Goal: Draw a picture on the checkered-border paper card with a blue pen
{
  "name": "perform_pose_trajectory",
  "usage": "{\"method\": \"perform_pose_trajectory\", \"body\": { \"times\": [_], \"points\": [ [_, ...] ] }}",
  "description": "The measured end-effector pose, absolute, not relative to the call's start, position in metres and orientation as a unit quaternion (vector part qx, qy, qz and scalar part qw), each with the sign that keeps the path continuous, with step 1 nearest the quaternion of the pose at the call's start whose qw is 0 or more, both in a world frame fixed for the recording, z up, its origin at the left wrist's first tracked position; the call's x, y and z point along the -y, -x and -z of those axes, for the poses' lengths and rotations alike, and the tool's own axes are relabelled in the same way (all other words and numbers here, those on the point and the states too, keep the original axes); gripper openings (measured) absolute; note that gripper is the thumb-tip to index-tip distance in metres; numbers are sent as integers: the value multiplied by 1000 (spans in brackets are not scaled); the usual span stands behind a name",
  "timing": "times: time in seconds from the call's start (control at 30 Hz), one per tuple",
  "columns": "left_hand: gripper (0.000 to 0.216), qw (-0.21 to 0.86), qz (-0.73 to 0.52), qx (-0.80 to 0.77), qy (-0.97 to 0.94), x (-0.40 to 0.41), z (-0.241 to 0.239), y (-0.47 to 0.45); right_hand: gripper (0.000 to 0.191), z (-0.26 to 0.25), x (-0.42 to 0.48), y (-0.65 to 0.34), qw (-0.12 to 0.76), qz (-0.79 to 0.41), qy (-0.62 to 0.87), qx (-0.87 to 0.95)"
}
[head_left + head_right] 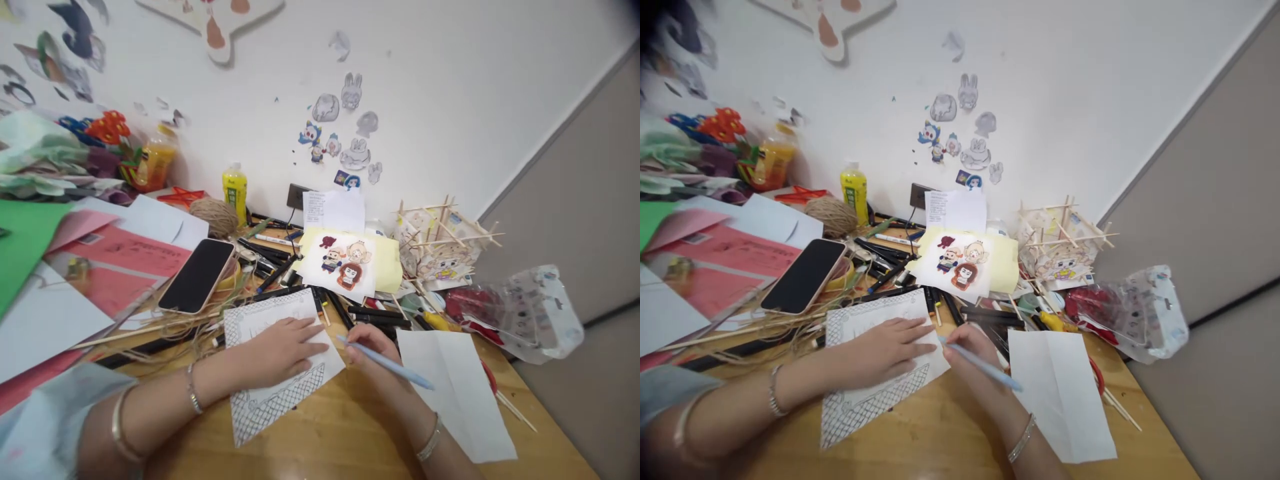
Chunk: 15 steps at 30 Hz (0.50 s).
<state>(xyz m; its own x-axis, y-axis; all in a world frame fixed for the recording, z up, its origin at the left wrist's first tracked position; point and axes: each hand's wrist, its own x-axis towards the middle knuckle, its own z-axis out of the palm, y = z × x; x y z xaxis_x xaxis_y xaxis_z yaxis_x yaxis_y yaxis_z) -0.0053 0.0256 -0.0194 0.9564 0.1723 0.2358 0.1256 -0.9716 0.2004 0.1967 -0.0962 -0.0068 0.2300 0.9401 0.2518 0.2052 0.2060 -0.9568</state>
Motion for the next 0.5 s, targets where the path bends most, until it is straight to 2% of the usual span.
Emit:
{"method": "perform_pose_trajectory", "body": {
  "times": [0.07,0.23,0.3,0.4,0.43,0.5],
  "points": [
    [39,79,-131,-119,-981,-17,28,8,16,11,97,-196,541,-314,560,544],
    [45,67,-102,-168,-978,-6,34,7,29,24,95,-198,503,-333,613,510],
    [44,69,-110,-174,-976,-4,33,6,32,23,93,-200,512,-310,607,523],
    [42,66,-117,-178,-975,-2,31,5,42,10,98,-203,561,-208,557,575],
    [41,60,-118,-180,-975,-1,31,6,42,4,104,-203,567,-188,555,579],
    [41,48,-123,-181,-975,0,32,6,26,-9,124,-201,564,-225,551,572]
  ]
}}
